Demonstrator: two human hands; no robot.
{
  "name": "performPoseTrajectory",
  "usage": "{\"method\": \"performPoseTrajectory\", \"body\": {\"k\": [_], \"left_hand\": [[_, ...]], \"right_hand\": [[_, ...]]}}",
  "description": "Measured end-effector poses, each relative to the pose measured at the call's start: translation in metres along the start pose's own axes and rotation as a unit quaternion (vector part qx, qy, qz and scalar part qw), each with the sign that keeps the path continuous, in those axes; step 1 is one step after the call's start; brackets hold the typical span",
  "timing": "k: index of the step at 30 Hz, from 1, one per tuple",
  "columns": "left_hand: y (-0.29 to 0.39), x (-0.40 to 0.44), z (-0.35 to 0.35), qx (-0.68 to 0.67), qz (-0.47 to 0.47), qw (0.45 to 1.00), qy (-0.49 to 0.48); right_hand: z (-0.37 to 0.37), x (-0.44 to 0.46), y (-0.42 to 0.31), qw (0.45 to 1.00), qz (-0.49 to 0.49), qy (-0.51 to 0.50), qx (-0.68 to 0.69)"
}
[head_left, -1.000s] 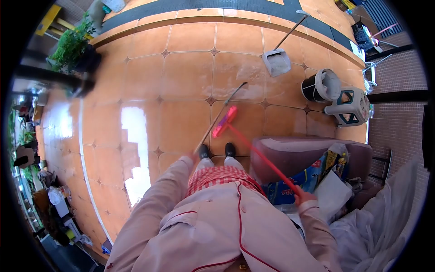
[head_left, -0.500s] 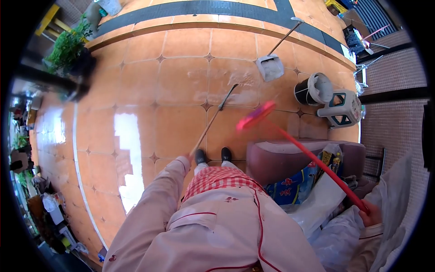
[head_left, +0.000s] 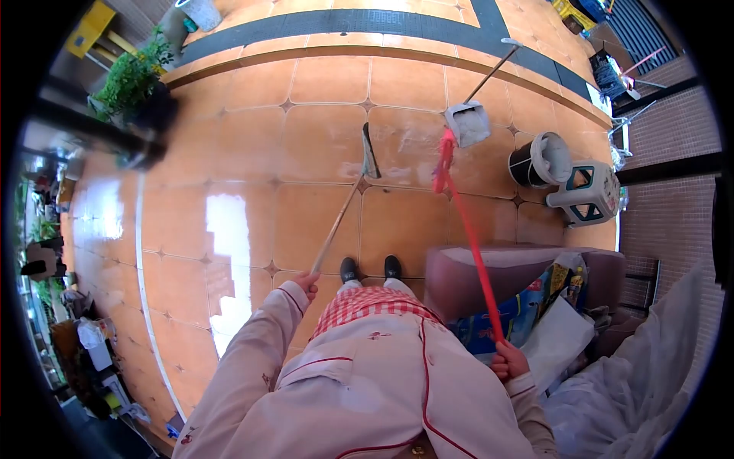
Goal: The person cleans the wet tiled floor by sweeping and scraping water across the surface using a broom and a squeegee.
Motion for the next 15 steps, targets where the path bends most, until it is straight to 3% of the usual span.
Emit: {"method": "performPoseTrajectory", "body": {"k": [2, 4, 5, 7, 8, 10, 11, 12, 13, 14, 15], "left_hand": [[0.006, -0.005, -0.006, 0.056, 0.033, 0.997, 0.032], [0.021, -0.015, -0.017, 0.356, 0.073, 0.921, 0.143], [0.013, -0.006, -0.029, 0.357, 0.074, 0.920, 0.143], [0.023, -0.004, -0.042, 0.552, 0.261, 0.758, 0.231], [0.023, -0.007, -0.042, 0.552, 0.262, 0.758, 0.231], [0.019, -0.027, -0.043, 0.590, 0.147, 0.749, 0.264], [0.026, -0.050, -0.031, 0.590, 0.146, 0.749, 0.264], [0.033, -0.075, -0.019, 0.621, 0.118, 0.726, 0.272], [0.036, -0.087, -0.015, 0.650, 0.090, 0.701, 0.278], [0.035, -0.085, -0.016, 0.651, 0.089, 0.701, 0.278], [0.031, -0.081, -0.020, 0.668, 0.058, 0.690, 0.273]], "right_hand": [[0.005, 0.010, 0.006, 1.000, -0.013, 0.010, 0.006], [0.003, 0.015, 0.006, 0.992, -0.058, 0.045, -0.100], [0.004, 0.018, 0.009, 0.992, -0.059, 0.044, -0.099], [-0.004, 0.018, 0.004, 0.960, -0.136, 0.138, -0.201], [-0.005, 0.020, 0.005, 0.960, -0.137, 0.138, -0.200], [-0.004, 0.020, -0.004, 0.903, -0.230, 0.154, -0.328], [-0.010, 0.029, -0.002, 0.904, -0.229, 0.154, -0.328], [-0.011, 0.033, -0.010, 0.789, -0.323, 0.197, -0.485], [-0.005, 0.036, -0.011, 0.636, -0.401, 0.229, -0.619], [-0.008, 0.044, -0.007, 0.637, -0.400, 0.228, -0.619], [-0.008, 0.046, -0.004, 0.597, -0.433, 0.252, -0.626]]}}
Point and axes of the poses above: each hand's wrist, its own x-axis towards the middle knuckle, its own z-axis out of the palm, y = z × x, the point moved 6 cm from there along x, towards the middle knuckle, and after that the axes turned 4 degrees about x, right-handed, at the moved point
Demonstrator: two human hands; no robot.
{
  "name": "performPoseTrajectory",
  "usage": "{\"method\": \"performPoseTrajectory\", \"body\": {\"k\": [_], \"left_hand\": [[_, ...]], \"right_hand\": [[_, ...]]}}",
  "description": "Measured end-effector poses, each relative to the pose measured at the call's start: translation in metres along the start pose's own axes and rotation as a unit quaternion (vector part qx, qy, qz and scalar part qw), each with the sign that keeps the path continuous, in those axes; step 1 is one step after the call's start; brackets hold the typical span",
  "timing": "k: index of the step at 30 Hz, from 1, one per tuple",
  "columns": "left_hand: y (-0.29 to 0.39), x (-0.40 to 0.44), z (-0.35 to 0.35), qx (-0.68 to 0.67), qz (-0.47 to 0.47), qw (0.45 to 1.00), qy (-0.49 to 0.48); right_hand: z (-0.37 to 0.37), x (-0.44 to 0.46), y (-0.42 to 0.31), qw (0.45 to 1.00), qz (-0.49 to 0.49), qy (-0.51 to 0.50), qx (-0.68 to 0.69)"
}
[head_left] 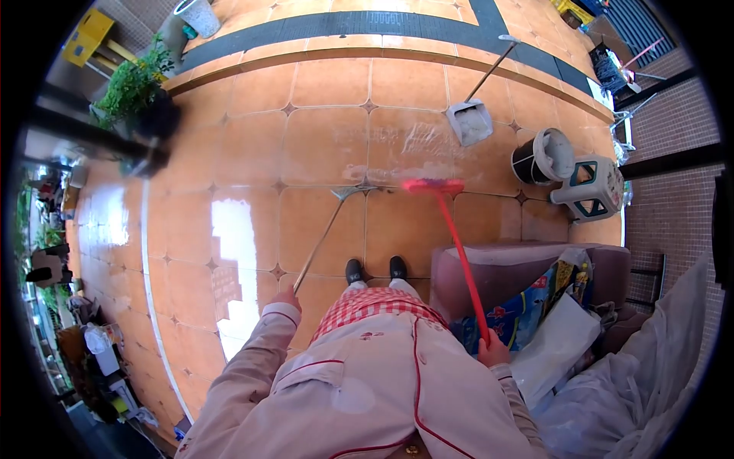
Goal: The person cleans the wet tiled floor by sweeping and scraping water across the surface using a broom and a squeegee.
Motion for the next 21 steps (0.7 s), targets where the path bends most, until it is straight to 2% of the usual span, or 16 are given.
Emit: {"method": "performPoseTrajectory", "body": {"k": [1, 2, 3, 4, 5, 6, 7, 8, 10, 11, 15, 17, 18, 20, 21], "left_hand": [[-0.003, 0.001, 0.003, 0.027, -0.013, 0.999, -0.022], [-0.002, 0.002, 0.005, 0.028, -0.014, 0.999, -0.022], [0.002, 0.002, 0.005, 0.022, -0.005, 1.000, -0.002], [0.005, 0.002, 0.005, 0.016, 0.005, 1.000, 0.017], [0.002, 0.008, 0.010, 0.016, 0.005, 1.000, 0.017], [-0.003, 0.018, 0.016, 0.011, 0.006, 1.000, -0.012], [-0.006, 0.027, 0.021, 0.005, 0.006, 0.999, -0.039], [-0.007, 0.024, 0.012, 0.005, 0.006, 0.999, -0.038], [-0.011, 0.010, -0.008, -0.007, -0.033, 0.999, -0.041], [-0.017, 0.015, -0.003, 0.002, -0.019, 0.999, -0.042], [-0.014, 0.020, -0.001, 0.039, 0.015, 0.999, -0.011], [-0.003, 0.017, -0.008, 0.039, 0.013, 0.999, 0.027], [-0.001, 0.017, -0.013, 0.038, 0.009, 0.997, 0.065], [0.001, 0.025, -0.010, 0.046, 0.009, 0.998, 0.046], [0.002, 0.029, -0.008, 0.055, 0.011, 0.998, 0.026]], "right_hand": [[-0.002, 0.000, -0.008, 0.998, -0.025, 0.042, -0.030], [0.002, 0.003, -0.014, 0.998, -0.025, 0.041, -0.029], [0.023, 0.008, -0.006, 0.986, 0.110, -0.095, 0.083], [0.042, 0.004, -0.002, 0.925, 0.240, -0.227, 0.190], [0.050, 0.011, 0.002, 0.925, 0.240, -0.226, 0.190], [0.069, 0.015, 0.010, 0.849, 0.334, -0.225, 0.342], [0.083, 0.016, 0.015, 0.743, 0.413, -0.216, 0.480], [0.085, 0.017, 0.011, 0.744, 0.412, -0.216, 0.481], [0.078, 0.022, 0.009, 0.869, 0.341, -0.188, 0.305], [0.077, 0.024, 0.010, 0.909, 0.287, -0.171, 0.247], [0.093, 0.021, 0.023, 0.902, 0.295, -0.170, 0.267], [0.102, 0.031, 0.028, 0.950, 0.218, -0.124, 0.187], [0.105, 0.034, 0.029, 0.950, 0.217, -0.123, 0.187], [0.107, 0.045, 0.020, 0.973, 0.169, -0.115, 0.104], [0.109, 0.049, 0.015, 0.973, 0.169, -0.116, 0.104]]}}
Point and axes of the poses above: each hand's wrist, its own x-axis towards the middle knuckle, its own z-axis out of the palm, y = z × x, the point moved 6 cm from there along x, towards the middle knuckle, and after that the axes turned 4 degrees about x, right-handed, at the moved point
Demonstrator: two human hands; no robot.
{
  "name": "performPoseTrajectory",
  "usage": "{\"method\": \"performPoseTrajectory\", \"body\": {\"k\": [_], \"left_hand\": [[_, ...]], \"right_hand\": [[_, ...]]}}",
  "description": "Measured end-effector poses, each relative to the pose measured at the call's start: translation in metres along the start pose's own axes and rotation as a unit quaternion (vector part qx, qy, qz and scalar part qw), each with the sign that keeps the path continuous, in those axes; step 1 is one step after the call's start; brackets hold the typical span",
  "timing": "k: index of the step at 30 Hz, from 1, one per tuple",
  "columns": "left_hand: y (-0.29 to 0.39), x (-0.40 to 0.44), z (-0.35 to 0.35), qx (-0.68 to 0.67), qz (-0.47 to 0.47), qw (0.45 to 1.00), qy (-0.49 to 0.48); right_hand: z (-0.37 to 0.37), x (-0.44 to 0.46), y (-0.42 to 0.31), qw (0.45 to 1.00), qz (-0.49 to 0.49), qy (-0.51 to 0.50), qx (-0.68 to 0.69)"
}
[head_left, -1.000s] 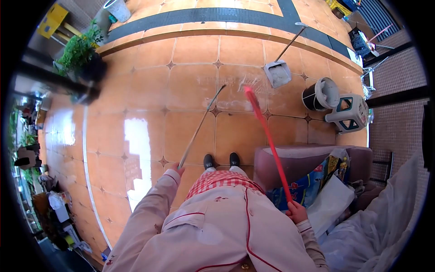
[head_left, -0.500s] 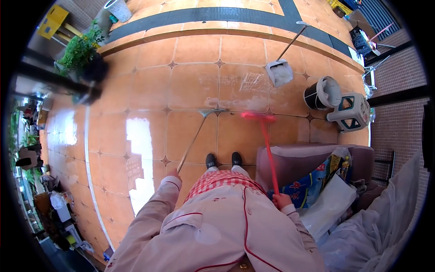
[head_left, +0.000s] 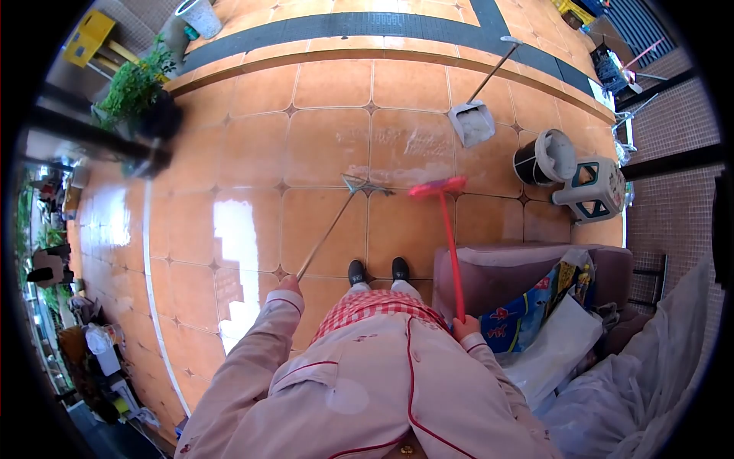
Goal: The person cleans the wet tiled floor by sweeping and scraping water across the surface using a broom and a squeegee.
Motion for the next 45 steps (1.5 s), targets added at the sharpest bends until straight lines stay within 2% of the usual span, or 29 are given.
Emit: {"method": "performPoseTrajectory", "body": {"k": [4, 6, 10, 12, 13, 15, 16, 18, 22, 24, 28, 30, 34, 36, 37, 39, 41, 45], "left_hand": [[0.000, 0.014, 0.007, -0.018, -0.018, 1.000, 0.006], [-0.003, 0.030, 0.031, -0.027, 0.034, 0.997, -0.058], [-0.022, 0.048, 0.071, -0.081, 0.063, 0.995, -0.012], [-0.031, 0.049, 0.096, -0.257, -0.005, 0.957, -0.132], [-0.032, 0.052, 0.101, -0.257, -0.005, 0.957, -0.131], [-0.018, 0.029, 0.094, -0.397, -0.071, 0.893, -0.201], [-0.008, 0.017, 0.078, -0.396, -0.071, 0.893, -0.201], [0.017, -0.007, 0.043, -0.531, -0.105, 0.808, -0.234], [0.035, -0.011, 0.009, -0.529, -0.109, 0.800, -0.262], [0.039, -0.013, 0.002, -0.562, -0.119, 0.767, -0.286], [0.045, -0.020, -0.012, -0.581, -0.144, 0.747, -0.290], [0.048, -0.015, -0.002, -0.625, -0.171, 0.687, -0.329], [0.052, -0.007, 0.006, -0.617, -0.184, 0.681, -0.350], [0.053, -0.002, -0.002, -0.584, -0.147, 0.727, -0.329], [0.052, -0.001, -0.005, -0.585, -0.148, 0.727, -0.329], [0.054, -0.004, -0.009, -0.612, -0.159, 0.681, -0.369], [0.054, -0.003, -0.008, -0.613, -0.153, 0.679, -0.373], [0.061, 0.002, 0.001, -0.620, -0.128, 0.671, -0.387]], "right_hand": [[0.008, 0.010, -0.015, 0.999, 0.003, 0.008, -0.035], [0.007, 0.012, -0.019, 0.999, 0.008, 0.014, -0.034], [0.001, 0.006, -0.021, 0.999, 0.026, 0.029, -0.034], [0.000, 0.004, -0.019, 0.999, 0.026, 0.034, -0.034], [0.000, 0.004, -0.017, 0.998, 0.020, 0.038, -0.035], [0.002, 0.005, -0.015, 0.998, 0.014, 0.044, -0.035], [0.004, 0.006, -0.014, 0.999, 0.008, 0.037, -0.035], [0.006, 0.006, -0.015, 0.999, 0.002, 0.028, -0.035], [0.004, 0.001, -0.019, 0.999, 0.009, 0.031, -0.034], [0.004, -0.003, -0.018, 0.999, 0.000, 0.023, -0.041], [0.002, -0.009, -0.012, 0.998, 0.011, 0.019, -0.062], [0.001, -0.012, -0.010, 0.998, 0.019, 0.014, -0.065], [-0.002, -0.017, -0.008, 0.996, 0.037, 0.001, -0.082], [-0.003, -0.019, -0.011, 0.996, 0.037, -0.004, -0.086], [-0.004, -0.020, -0.013, 0.996, 0.033, -0.007, -0.084], [-0.006, -0.022, -0.022, 0.996, 0.027, -0.011, -0.082], [-0.010, -0.023, -0.026, 0.992, 0.062, -0.008, -0.106], [-0.011, -0.022, -0.023, 0.989, 0.058, -0.004, -0.134]]}}
Point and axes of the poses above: each hand's wrist, its own x-axis towards the middle knuckle, its own z-axis out of the palm, y = z × x, the point moved 6 cm from there along x, towards the middle knuckle, and after that the axes turned 4 degrees about x, right-handed, at the moved point
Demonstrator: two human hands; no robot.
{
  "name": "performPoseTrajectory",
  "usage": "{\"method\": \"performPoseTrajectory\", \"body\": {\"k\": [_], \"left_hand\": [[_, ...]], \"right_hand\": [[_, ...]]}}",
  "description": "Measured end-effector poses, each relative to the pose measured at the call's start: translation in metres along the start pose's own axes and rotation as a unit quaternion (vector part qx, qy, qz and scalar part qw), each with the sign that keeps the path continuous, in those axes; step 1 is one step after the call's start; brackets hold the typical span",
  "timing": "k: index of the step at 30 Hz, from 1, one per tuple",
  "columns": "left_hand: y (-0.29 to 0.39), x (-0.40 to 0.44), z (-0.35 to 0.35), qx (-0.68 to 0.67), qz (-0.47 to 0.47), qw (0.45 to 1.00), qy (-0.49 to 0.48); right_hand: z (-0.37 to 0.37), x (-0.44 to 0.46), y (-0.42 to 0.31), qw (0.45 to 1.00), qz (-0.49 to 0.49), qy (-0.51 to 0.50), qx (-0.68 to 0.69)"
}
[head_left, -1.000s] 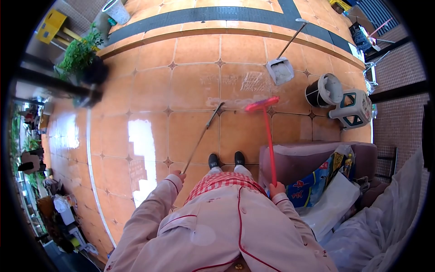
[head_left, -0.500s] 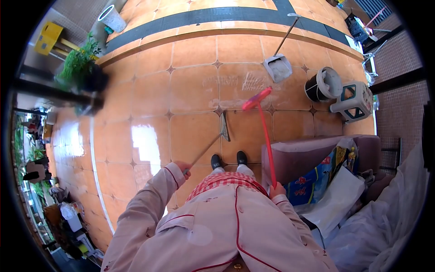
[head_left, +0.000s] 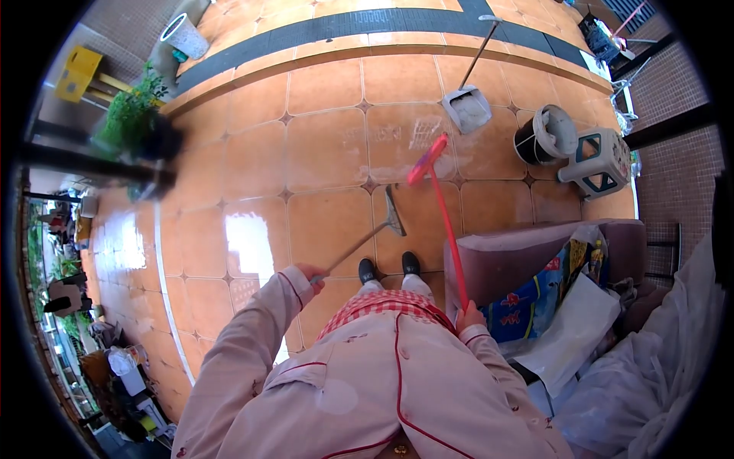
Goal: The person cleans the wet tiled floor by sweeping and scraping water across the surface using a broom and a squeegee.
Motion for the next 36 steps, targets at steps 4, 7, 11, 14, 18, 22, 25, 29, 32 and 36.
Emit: {"method": "performPoseTrajectory", "body": {"k": [4, 7, 11, 14, 18, 22, 25, 29, 32, 36], "left_hand": [[0.000, -0.002, 0.002, -0.024, -0.030, 0.999, 0.001], [0.002, -0.002, -0.001, 0.009, -0.025, 0.999, -0.021], [0.006, 0.001, 0.002, 0.003, -0.021, 1.000, -0.016], [0.006, 0.003, 0.000, -0.002, -0.019, 1.000, -0.021], [0.006, 0.005, -0.001, 0.001, -0.031, 0.998, -0.055], [0.002, 0.006, 0.002, -0.044, -0.043, 0.995, -0.080], [0.000, 0.004, 0.000, -0.046, -0.044, 0.995, -0.071], [-0.001, 0.009, -0.013, -0.022, -0.024, 0.997, -0.077], [-0.002, 0.010, -0.015, -0.033, -0.038, 0.995, -0.090], [-0.005, 0.012, -0.017, -0.068, -0.042, 0.992, -0.099]], "right_hand": [[0.006, 0.005, 0.002, 1.000, -0.003, -0.013, -0.007], [0.011, 0.006, -0.004, 0.999, 0.004, -0.032, -0.030], [0.013, 0.002, -0.010, 0.997, 0.011, -0.061, -0.053], [0.019, 0.003, -0.008, 0.997, -0.014, -0.050, -0.053], [0.022, 0.002, -0.008, 0.996, -0.014, -0.063, -0.062], [0.008, -0.010, 0.000, 0.999, -0.028, -0.040, 0.009], [0.003, -0.025, 0.009, 0.996, -0.073, -0.019, 0.056], [0.005, -0.024, 0.006, 0.993, -0.085, 0.008, 0.081], [0.002, -0.013, -0.008, 0.992, -0.093, 0.017, 0.085], [0.010, 0.003, -0.003, 0.990, -0.074, 0.025, 0.119]]}}
Point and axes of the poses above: each hand's wrist, its own x-axis towards the middle knuckle, its own z-axis out of the palm, y = z × x, the point moved 6 cm from there along x, towards the middle knuckle, and after that the axes turned 4 degrees about x, right-handed, at the moved point
